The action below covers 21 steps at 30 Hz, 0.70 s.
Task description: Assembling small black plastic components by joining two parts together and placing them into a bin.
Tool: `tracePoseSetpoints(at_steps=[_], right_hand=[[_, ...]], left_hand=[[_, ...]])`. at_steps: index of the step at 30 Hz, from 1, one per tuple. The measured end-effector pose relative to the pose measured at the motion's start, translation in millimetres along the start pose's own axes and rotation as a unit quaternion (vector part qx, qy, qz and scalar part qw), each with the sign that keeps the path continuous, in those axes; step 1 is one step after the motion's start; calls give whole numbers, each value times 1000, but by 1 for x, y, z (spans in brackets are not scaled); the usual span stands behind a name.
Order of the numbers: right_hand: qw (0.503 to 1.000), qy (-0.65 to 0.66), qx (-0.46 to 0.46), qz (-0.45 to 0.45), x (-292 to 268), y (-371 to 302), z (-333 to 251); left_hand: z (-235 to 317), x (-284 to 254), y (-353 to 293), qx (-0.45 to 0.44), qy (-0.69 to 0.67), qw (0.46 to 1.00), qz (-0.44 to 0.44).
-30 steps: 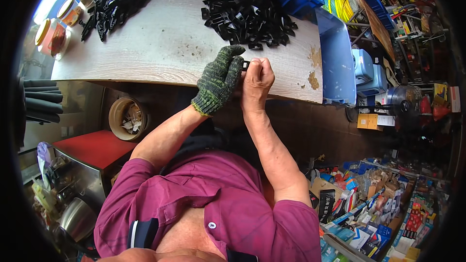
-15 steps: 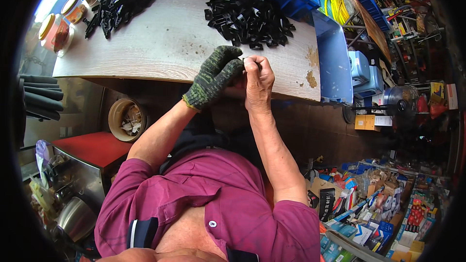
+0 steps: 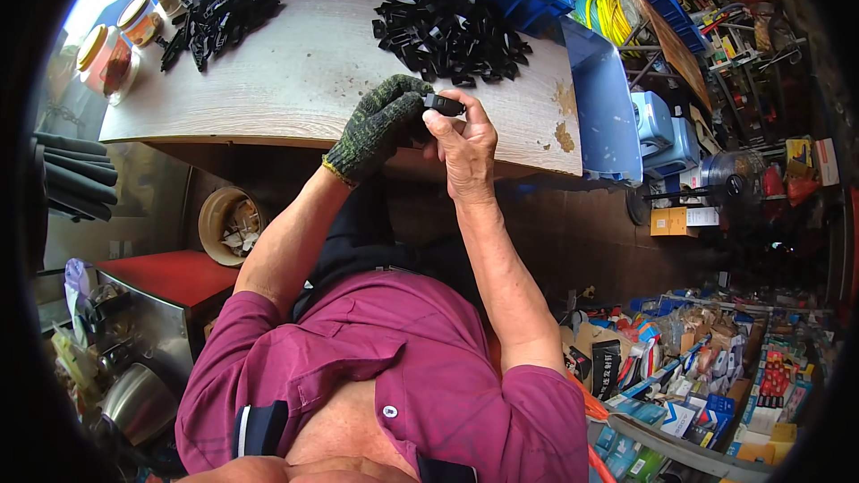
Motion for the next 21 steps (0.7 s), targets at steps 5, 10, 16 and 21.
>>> tracePoseSetpoints(at_steps=[5, 10, 16, 21], right_hand=[[1000, -23, 2, -1, 4, -2, -2], [1000, -8, -13, -7, 2, -1, -5], [1000, 8, -10, 4, -1, 3, 0], [1000, 8, 8, 29, -9, 6, 10]], left_hand=[[-1, 0, -1, -14, -43, 999, 14], [-1, 1, 0, 15, 1, 1000, 16], [-2, -1, 3, 82, 139, 987, 5], [-6, 0, 2, 37, 85, 995, 43]])
Point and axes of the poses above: each hand's wrist, its own y-axis towards the middle knuckle, its own x-axis out of the palm, z = x × y, the point moved 7 cm from there along y, towards the middle knuckle, and after that the axes turned 9 degrees about x, right-handed, at the moved point
